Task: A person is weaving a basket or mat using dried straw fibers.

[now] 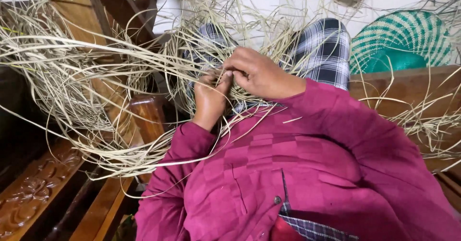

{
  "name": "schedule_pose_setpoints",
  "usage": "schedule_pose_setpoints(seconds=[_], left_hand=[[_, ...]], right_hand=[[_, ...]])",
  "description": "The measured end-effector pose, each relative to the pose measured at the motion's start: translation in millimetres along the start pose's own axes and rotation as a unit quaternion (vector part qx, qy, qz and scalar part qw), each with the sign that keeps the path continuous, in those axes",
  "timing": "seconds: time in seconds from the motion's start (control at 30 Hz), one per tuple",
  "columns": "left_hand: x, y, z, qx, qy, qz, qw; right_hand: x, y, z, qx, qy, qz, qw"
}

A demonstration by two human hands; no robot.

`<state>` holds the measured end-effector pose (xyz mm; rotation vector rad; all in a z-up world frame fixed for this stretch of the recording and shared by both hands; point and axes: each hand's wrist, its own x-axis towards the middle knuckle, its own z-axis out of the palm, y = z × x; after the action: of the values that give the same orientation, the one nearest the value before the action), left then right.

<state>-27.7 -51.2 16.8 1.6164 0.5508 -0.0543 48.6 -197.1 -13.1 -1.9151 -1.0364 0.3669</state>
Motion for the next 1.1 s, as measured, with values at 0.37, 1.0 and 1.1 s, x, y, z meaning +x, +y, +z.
schedule_pose_setpoints(seconds=[0.37,1.0,1.1], left_hand=[[0.4,-45.0,5.2,-0.038,0.029,0.012,0.999],[-1.1,-5.0,-1.3,0.148,-0.117,0.022,0.982],[7.3,-43.4,5.3,0.069,-0.129,-0.114,0.983]], right_hand=[[-2.4,-3.1,-2.3,0.015,0.004,0.011,1.000],[2.1,-96.6,20.6,0.080,-0.079,-0.099,0.989],[3.9,-108.9,30.7,0.061,-0.091,-0.068,0.992]])
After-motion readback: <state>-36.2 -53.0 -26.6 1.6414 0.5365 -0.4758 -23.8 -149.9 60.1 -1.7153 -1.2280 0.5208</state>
